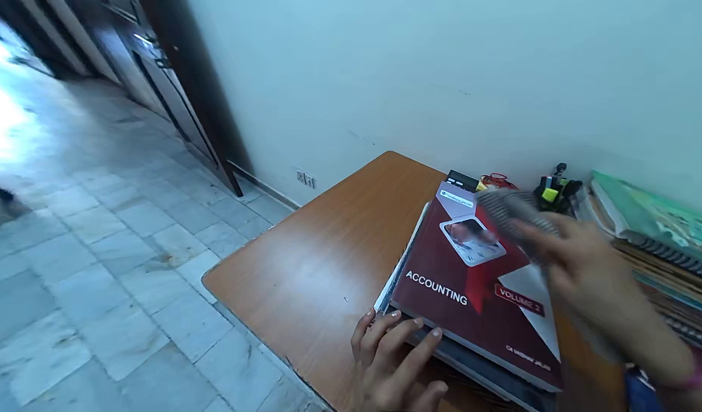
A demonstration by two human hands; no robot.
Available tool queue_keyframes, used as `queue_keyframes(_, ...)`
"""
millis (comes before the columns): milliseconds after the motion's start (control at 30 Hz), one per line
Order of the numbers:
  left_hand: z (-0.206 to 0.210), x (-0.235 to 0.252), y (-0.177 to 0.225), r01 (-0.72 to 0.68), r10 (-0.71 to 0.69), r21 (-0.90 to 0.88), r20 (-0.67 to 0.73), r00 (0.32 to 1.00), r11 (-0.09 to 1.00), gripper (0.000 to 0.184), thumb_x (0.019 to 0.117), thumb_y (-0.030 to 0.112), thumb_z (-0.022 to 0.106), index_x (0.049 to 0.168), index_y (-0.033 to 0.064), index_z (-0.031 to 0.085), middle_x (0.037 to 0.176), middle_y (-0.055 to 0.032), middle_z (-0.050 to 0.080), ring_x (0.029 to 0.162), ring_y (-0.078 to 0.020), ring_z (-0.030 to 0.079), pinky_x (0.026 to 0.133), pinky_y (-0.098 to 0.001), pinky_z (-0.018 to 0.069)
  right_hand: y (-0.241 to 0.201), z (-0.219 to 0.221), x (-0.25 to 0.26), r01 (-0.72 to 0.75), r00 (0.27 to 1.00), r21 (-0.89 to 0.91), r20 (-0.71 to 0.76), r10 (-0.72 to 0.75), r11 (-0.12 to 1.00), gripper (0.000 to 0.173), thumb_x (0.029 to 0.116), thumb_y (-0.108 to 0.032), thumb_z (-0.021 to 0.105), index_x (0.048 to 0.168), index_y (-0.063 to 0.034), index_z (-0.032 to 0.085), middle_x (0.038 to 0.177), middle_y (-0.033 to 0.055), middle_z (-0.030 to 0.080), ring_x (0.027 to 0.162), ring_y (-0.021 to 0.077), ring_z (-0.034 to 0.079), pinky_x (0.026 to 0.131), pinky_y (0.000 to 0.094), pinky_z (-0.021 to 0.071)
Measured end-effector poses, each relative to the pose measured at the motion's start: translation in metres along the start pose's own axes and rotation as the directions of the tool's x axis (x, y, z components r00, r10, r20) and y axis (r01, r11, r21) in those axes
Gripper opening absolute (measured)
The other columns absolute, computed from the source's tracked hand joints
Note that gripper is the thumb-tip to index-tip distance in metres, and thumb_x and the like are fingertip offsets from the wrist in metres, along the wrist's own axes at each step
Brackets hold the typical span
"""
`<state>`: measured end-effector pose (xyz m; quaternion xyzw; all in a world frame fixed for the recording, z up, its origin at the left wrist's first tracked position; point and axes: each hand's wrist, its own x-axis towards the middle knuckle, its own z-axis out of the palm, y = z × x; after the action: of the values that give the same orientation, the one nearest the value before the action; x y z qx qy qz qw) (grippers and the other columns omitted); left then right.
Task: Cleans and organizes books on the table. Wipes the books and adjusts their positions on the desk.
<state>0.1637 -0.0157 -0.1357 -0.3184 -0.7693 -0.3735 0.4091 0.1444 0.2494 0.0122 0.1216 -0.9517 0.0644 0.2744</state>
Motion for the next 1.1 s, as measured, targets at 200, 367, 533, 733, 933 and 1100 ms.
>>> queue_keyframes(200, 0.000, -0.001, 0.001, 0.053, -0.057, 0.058, 0.070, 0.996, 0.997, 0.041, 0.1045, 0.057, 0.039, 0.116, 0.0289, 0.067, 0.114, 0.0030, 0.060, 0.126, -0.0166, 0.046, 0.117, -0.0373, 0.0161, -0.071, 0.059, -0.007, 0.440, 0.887, 0.251, 0.025, -0.460, 0.862, 0.045, 0.0878, -0.009, 0.050, 0.118, -0.0293, 0.076, 0.125, 0.0084, 0.071, 0.089, 0.0278, 0.067, 0.066, 0.0405, 0.0511)
queue_keyframes(367, 0.002, 0.000, -0.001, 0.048, -0.051, 0.032, 0.077, 0.996, 0.998, 0.038, 0.1053, 0.053, 0.041, 0.116, 0.0283, 0.067, 0.114, 0.0034, 0.061, 0.130, -0.0162, 0.044, 0.119, -0.0373, 0.0136, -0.035, 0.080, 0.035, 0.306, 0.937, 0.210, 0.108, -0.333, 0.928, 0.048, 0.0808, 0.002, 0.059, 0.117, -0.0220, 0.079, 0.119, 0.0156, 0.071, 0.096, 0.0395, 0.069, 0.071, 0.0558, 0.0553)
queue_keyframes(533, 0.005, 0.000, -0.003, 0.028, -0.032, 0.064, 0.056, 0.998, 0.998, 0.037, 0.1048, 0.054, 0.040, 0.119, 0.0309, 0.065, 0.125, 0.0027, 0.059, 0.135, -0.0170, 0.042, 0.118, -0.0383, 0.0161, 0.044, 0.098, 0.101, -0.114, 0.945, 0.042, 0.314, 0.095, 0.993, 0.044, 0.0937, 0.006, 0.057, 0.130, -0.0139, 0.072, 0.129, 0.0288, 0.063, 0.116, 0.0548, 0.058, 0.089, 0.0701, 0.0461)
queue_keyframes(733, 0.004, -0.001, -0.001, 0.037, -0.042, 0.091, 0.057, 0.997, 0.995, 0.038, 0.1044, 0.056, 0.038, 0.119, 0.0337, 0.065, 0.126, 0.0037, 0.060, 0.137, -0.0182, 0.041, 0.118, -0.0437, 0.0145, 0.040, 0.105, 0.106, -0.205, 0.932, -0.133, 0.275, 0.235, 0.970, 0.044, 0.0930, 0.004, 0.060, 0.132, -0.0134, 0.070, 0.135, 0.0297, 0.059, 0.124, 0.0550, 0.052, 0.094, 0.0694, 0.0418)
queue_keyframes(933, 0.002, 0.001, -0.002, 0.073, -0.076, 0.040, 0.091, 0.993, 0.997, 0.039, 0.1049, 0.057, 0.037, 0.117, 0.0342, 0.065, 0.127, 0.0047, 0.061, 0.143, -0.0182, 0.036, 0.120, -0.0478, 0.0102, -0.040, 0.072, 0.007, 0.222, 0.973, 0.085, 0.048, -0.226, 0.971, 0.046, 0.0842, -0.005, 0.054, 0.119, -0.0250, 0.077, 0.124, 0.0182, 0.068, 0.099, 0.0430, 0.067, 0.072, 0.0574, 0.0546)
queue_keyframes(1100, 0.000, 0.001, -0.001, 0.102, -0.105, 0.033, 0.110, 0.988, 0.994, 0.036, 0.1042, 0.057, 0.040, 0.112, 0.0323, 0.065, 0.118, 0.0041, 0.059, 0.136, -0.0181, 0.040, 0.120, -0.0421, 0.0143, -0.063, 0.052, -0.039, 0.363, 0.930, 0.128, 0.007, -0.367, 0.923, 0.045, 0.0952, -0.013, 0.045, 0.126, -0.0341, 0.070, 0.131, 0.0102, 0.067, 0.091, 0.0272, 0.066, 0.067, 0.0386, 0.0506)
